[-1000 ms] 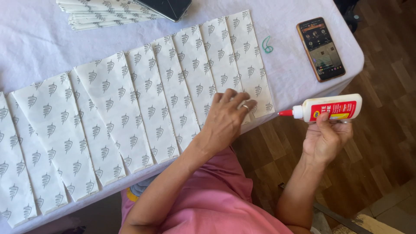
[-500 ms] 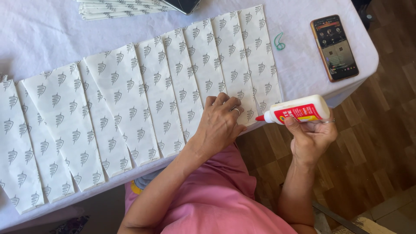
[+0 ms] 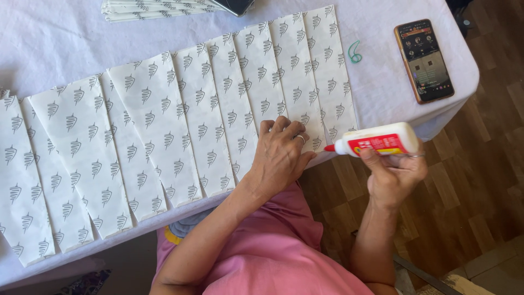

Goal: Applying glue to the edges of a stack of printed paper strips and fanning them out to bond them.

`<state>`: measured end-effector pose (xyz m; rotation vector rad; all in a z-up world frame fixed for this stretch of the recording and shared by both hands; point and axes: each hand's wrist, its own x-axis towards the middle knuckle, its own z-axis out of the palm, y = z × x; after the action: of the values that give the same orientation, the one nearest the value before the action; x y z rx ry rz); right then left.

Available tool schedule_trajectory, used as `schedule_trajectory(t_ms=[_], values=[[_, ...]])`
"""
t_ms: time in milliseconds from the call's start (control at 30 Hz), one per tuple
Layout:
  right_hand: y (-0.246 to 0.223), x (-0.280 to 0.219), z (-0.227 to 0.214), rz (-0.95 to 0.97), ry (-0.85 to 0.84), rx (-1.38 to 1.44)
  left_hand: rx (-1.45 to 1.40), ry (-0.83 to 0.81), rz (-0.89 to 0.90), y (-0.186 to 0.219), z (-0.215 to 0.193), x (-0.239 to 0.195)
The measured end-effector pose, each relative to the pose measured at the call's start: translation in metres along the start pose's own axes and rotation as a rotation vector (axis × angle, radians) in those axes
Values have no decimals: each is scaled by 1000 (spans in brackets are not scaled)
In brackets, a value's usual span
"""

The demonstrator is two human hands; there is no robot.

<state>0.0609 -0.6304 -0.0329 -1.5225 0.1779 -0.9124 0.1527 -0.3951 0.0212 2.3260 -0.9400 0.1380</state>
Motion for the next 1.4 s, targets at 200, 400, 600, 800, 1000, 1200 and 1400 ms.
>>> schedule_trajectory(t_ms=[200,400,600,800,1000,1200,1400], values=[[-29,-1,21,133,78,14,46,151,30,-4,13,0],[-29,-17,47,207,-18,64,40,180,69,-2,6,0],[-13,-1,18,121,111,78,65,198,81,-3,9,-1],[-16,3,0,117,193,132,-39,229,69,-9,-17,-12],[-20,-11,33,168,81,189,2,137,72,-27,-31,-39],[7,-25,36,89,-105,125,-21,-37,-55,-17,-46,-42],[-13,-38,64,119,-190,114,-20,-54,-46,-15,-46,-44]])
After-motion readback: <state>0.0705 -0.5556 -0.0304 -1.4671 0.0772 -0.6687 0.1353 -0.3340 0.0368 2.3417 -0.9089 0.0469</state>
